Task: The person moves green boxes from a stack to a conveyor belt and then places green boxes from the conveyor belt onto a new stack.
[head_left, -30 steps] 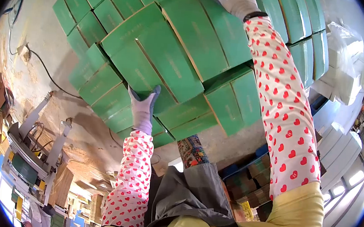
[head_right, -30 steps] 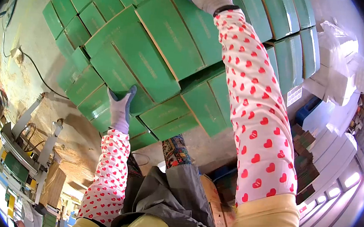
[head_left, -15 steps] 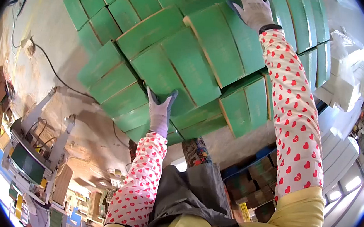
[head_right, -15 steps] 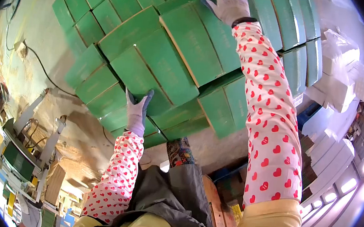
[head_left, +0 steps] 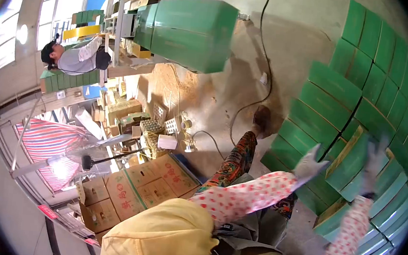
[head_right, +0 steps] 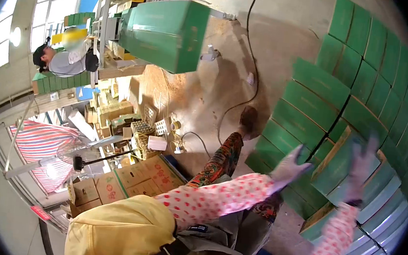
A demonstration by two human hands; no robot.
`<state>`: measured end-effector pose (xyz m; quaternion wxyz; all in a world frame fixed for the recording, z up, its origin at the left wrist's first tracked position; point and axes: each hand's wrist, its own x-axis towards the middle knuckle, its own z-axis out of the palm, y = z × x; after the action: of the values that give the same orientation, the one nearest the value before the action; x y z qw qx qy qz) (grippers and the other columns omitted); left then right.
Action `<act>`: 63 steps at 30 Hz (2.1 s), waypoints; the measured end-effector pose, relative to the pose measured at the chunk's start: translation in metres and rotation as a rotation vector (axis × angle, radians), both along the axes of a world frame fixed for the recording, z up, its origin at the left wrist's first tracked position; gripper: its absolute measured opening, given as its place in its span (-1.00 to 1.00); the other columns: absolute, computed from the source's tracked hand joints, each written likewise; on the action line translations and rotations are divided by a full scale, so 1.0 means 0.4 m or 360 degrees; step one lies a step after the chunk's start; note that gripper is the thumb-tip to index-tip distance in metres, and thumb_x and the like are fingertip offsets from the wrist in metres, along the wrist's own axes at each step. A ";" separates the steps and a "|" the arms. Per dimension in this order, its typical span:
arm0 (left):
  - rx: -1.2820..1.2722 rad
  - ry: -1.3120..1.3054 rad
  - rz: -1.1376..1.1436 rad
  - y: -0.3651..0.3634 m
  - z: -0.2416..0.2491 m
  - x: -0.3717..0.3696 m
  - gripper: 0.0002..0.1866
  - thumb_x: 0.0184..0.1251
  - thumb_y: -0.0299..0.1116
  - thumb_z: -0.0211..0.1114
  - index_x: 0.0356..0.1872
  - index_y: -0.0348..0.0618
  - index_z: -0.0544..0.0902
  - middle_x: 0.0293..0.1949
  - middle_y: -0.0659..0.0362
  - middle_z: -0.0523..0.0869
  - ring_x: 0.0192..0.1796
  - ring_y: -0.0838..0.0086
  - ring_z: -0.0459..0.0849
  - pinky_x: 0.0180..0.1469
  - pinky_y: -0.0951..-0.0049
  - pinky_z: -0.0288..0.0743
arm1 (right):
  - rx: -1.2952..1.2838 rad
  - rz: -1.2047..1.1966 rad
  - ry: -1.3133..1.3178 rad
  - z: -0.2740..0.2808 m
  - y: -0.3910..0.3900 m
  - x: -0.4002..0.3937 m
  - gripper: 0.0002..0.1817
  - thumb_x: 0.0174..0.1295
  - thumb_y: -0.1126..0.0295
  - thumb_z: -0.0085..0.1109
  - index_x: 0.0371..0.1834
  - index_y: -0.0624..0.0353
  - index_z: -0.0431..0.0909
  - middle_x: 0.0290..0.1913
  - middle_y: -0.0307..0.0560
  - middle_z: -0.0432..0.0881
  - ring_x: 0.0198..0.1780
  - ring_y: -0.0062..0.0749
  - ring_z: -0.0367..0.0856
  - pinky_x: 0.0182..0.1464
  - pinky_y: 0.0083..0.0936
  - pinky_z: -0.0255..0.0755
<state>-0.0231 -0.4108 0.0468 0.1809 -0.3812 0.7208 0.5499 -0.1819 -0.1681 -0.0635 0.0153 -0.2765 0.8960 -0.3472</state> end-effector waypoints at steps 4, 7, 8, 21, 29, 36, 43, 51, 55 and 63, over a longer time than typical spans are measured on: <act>0.0318 0.0016 0.0991 -0.425 0.177 0.148 -0.59 0.25 -0.29 0.29 0.09 -0.15 0.47 -0.10 0.13 0.58 -0.09 0.44 0.56 0.01 0.49 0.45 | -0.1259 0.0152 -0.1645 0.381 -0.839 0.093 -0.47 0.36 0.24 0.00 0.36 0.17 0.25 0.35 -0.03 0.29 0.37 -0.30 0.23 0.36 -0.39 0.15; -0.0134 0.0628 0.1229 -0.853 0.325 0.194 -0.63 0.33 -0.05 0.19 -0.02 -0.07 0.53 -0.19 0.25 0.55 -0.13 0.54 0.52 0.00 0.48 0.43 | -0.2055 0.0080 -0.2176 0.494 -1.221 0.045 -0.47 0.40 0.20 -0.02 0.37 0.18 0.24 0.33 -0.09 0.33 0.38 -0.41 0.21 0.38 -0.43 0.11; -0.0145 0.1067 0.1262 -1.001 0.375 0.183 -0.62 0.35 -0.03 0.16 0.02 -0.04 0.51 -0.16 0.26 0.55 -0.09 0.53 0.52 0.06 0.43 0.41 | -0.2120 -0.0077 -0.2299 0.489 -1.294 0.031 -0.48 0.39 0.21 0.01 0.34 0.19 0.27 0.28 -0.11 0.39 0.33 -0.42 0.28 0.35 -0.45 0.16; 0.1023 0.0716 0.1128 -1.641 0.447 -0.075 -0.52 0.30 -0.02 0.20 0.11 -0.12 0.53 0.05 0.15 0.62 0.07 0.29 0.59 0.14 0.26 0.49 | -0.2677 -0.0868 -0.1673 0.502 -1.311 0.187 -0.49 0.16 0.55 0.18 0.23 0.19 0.38 0.19 -0.12 0.47 0.22 -0.41 0.42 0.26 -0.48 0.30; 0.0677 0.0464 0.0725 -1.169 0.439 0.152 -0.32 0.19 -0.53 0.20 0.36 -0.07 0.18 0.06 -0.01 0.54 0.03 0.20 0.60 0.05 0.19 0.56 | -0.2954 -0.1824 -0.1845 0.351 -0.822 0.508 -0.43 0.29 -0.04 0.04 0.29 -0.03 0.31 0.23 -0.08 0.43 0.21 -0.08 0.41 0.22 0.02 0.29; 0.0869 0.0236 0.0222 -0.724 0.043 0.035 -0.41 0.16 -0.61 0.29 0.26 -0.27 0.35 0.04 0.04 0.60 -0.09 0.33 0.68 0.01 0.41 0.61 | -0.2977 -0.1846 -0.1650 0.128 -0.615 0.565 -0.37 0.23 0.00 0.15 0.32 -0.01 0.29 0.26 -0.03 0.41 0.27 0.00 0.38 0.26 0.08 0.25; 0.0984 -0.0062 0.0190 -0.703 -0.234 0.066 -0.46 0.19 -0.50 0.32 0.22 -0.24 0.41 0.01 0.08 0.64 0.00 0.38 0.66 0.01 0.42 0.56 | -0.2924 -0.1890 -0.1902 0.059 -0.581 0.577 -0.62 0.25 0.15 0.20 0.09 -0.01 0.49 0.12 -0.20 0.52 0.09 -0.29 0.51 0.17 -0.14 0.39; 0.1051 -0.0275 0.0320 -0.694 -0.306 0.020 -0.66 0.17 -0.41 0.36 0.00 -0.16 0.60 -0.11 0.21 0.68 -0.12 0.50 0.65 -0.08 0.50 0.52 | -0.1850 -0.2259 -0.2229 0.071 -0.508 0.553 -0.63 0.22 0.08 0.23 0.05 -0.10 0.48 -0.05 -0.28 0.55 -0.05 -0.40 0.52 0.00 -0.29 0.45; 0.0995 -0.0383 0.0427 -0.714 -0.317 0.025 -0.66 0.19 -0.44 0.34 0.02 -0.14 0.59 -0.12 0.21 0.67 -0.13 0.51 0.65 -0.11 0.51 0.53 | -0.2008 -0.2461 -0.2305 0.071 -0.483 0.559 -0.54 0.21 0.00 0.21 0.14 -0.15 0.43 -0.01 -0.26 0.51 0.02 -0.35 0.47 0.04 -0.26 0.42; 0.0988 -0.0384 0.0480 -0.762 -0.383 0.050 -0.59 0.07 -0.48 0.45 0.00 -0.05 0.59 -0.13 0.27 0.68 -0.19 0.54 0.65 -0.17 0.55 0.54 | -0.2516 -0.2749 -0.1520 0.082 -0.315 0.545 -0.54 0.17 -0.12 0.20 0.02 -0.13 0.49 -0.14 -0.32 0.56 -0.12 -0.47 0.51 -0.12 -0.41 0.42</act>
<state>-0.0029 -0.7155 -0.1063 0.2886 -0.4723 0.4285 0.7141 0.0361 -0.2941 -0.0305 -0.0637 0.6161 0.2379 -0.7482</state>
